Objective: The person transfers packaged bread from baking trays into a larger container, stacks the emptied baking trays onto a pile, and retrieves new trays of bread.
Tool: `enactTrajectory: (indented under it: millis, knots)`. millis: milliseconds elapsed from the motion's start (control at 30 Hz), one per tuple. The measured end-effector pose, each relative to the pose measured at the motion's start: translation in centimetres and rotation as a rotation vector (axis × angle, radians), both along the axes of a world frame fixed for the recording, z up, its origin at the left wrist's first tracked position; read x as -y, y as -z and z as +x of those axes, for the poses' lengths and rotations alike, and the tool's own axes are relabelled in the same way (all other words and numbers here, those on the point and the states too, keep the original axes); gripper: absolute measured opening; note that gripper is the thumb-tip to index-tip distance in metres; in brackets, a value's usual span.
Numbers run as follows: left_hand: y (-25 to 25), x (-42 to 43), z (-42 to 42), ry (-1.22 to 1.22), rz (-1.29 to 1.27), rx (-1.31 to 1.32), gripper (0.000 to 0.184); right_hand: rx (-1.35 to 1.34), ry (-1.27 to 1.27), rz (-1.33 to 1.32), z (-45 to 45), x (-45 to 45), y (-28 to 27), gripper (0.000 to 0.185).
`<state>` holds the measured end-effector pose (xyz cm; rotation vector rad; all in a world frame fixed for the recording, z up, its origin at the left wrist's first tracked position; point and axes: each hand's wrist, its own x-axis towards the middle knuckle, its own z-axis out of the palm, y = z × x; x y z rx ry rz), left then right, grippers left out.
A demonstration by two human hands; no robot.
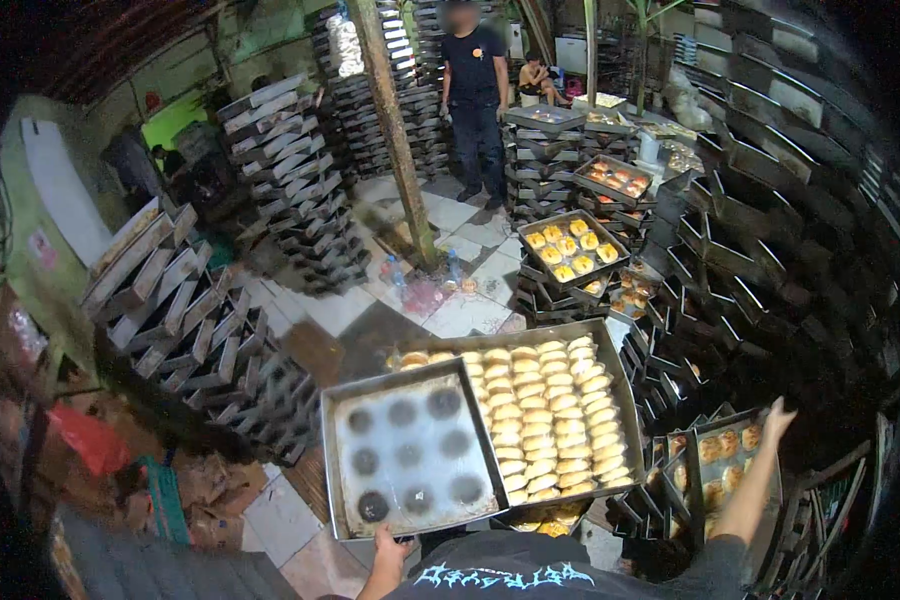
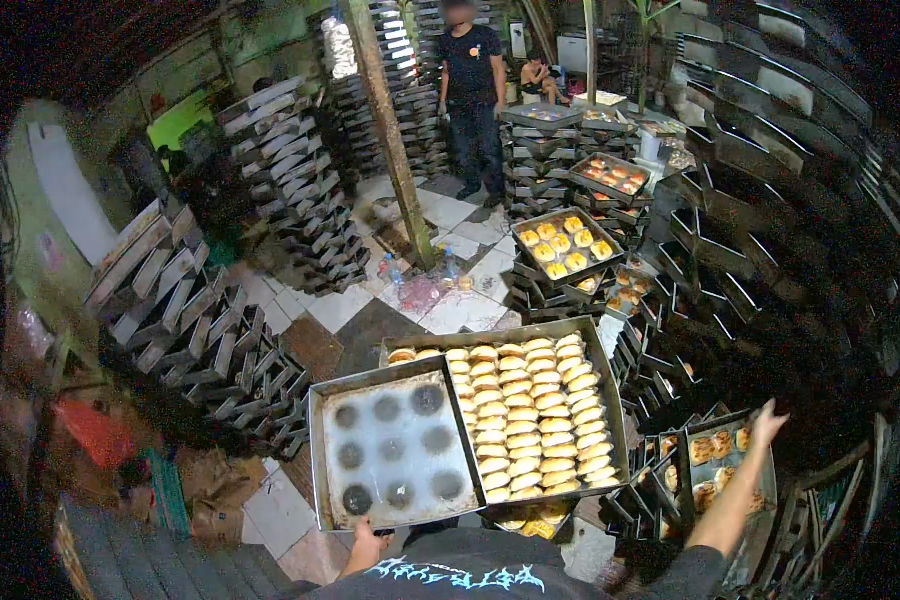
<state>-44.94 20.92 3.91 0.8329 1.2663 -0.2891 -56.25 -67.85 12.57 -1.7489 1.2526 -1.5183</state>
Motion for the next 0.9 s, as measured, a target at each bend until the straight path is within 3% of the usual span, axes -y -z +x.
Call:
enactTrajectory:
  millis: [33,67,133,200,233,333,467,500,567,667,700,733,767,800,833,867,900]
  knots:
    - [1.0,-0.7,-1.0,0.123,0.000,0.218,0.037,-0.082,0.098,-0.243,0.0,5.5,11.3,0.058]
    - [2.2,-1.4,-2.1,0.217,-0.002,0.444,0.038,-0.121,-0.003,0.104,-0.6,-1.2,10.7,0.053]
    - [2.7,-1.6,-0.2,-0.094,-0.086,0.028,0.030,-0.184,-0.084,0.467,-0.5,-8.6,12.3,0.043]
    - [0.4,-1.6,-1.9,-0.026,-0.126,0.150,0.027,-0.233,-0.163,0.717,-0.3,-14.0,14.1,0.034]
    - [-1.3,-1.3,-3.1,0.288,0.068,0.378,0.026,-0.251,-0.199,0.820,-0.4,-15.9,15.6,0.030]
    - [2.0,-2.2,-3.5,0.537,0.194,0.676,0.027,-0.292,-0.303,1.096,-1.1,-20.8,17.4,0.023]
    - [5.4,-2.3,-2.1,0.105,-0.121,0.327,0.034,-0.243,-0.367,1.233,-3.1,-22.0,16.8,0.030]
    - [5.8,-2.0,-1.4,-0.062,-0.178,0.169,0.036,-0.343,-0.306,1.157,-3.5,-19.2,22.0,0.024]
    - [6.0,-1.6,-1.2,-0.047,-0.134,0.150,0.039,-0.547,-0.164,1.016,-4.7,-13.1,33.0,0.033]
    - [4.7,-0.7,-1.9,-0.044,-0.092,0.132,0.042,-0.196,-0.230,1.217,-4.1,-18.4,24.2,0.033]
    - [4.4,-0.8,-2.7,0.181,-0.017,0.326,0.044,-0.581,-0.117,0.773,-4.3,-20.6,22.3,0.032]
    - [4.2,-0.7,-2.5,0.298,0.017,0.423,0.044,-0.578,-0.116,0.769,-4.9,-20.7,22.7,0.032]
    - [4.0,-0.6,-2.3,0.402,0.057,0.524,0.045,-0.472,-0.229,0.772,-5.7,-21.2,23.3,0.044]
    - [3.9,-0.4,-1.2,0.176,-0.018,0.265,0.045,-0.362,-0.342,0.785,-6.8,-20.9,25.2,0.056]
    - [3.9,-0.4,-0.4,-0.050,-0.090,0.004,0.044,-0.369,-0.274,1.040,-6.2,-23.3,21.2,0.050]
    - [2.3,0.2,-0.7,-0.052,-0.092,0.004,0.044,-0.386,-0.195,1.291,-4.7,-27.5,13.4,0.046]
    - [-0.3,1.1,-1.9,0.083,-0.033,0.198,0.045,-0.390,-0.195,1.292,-9.0,-30.1,10.5,0.046]
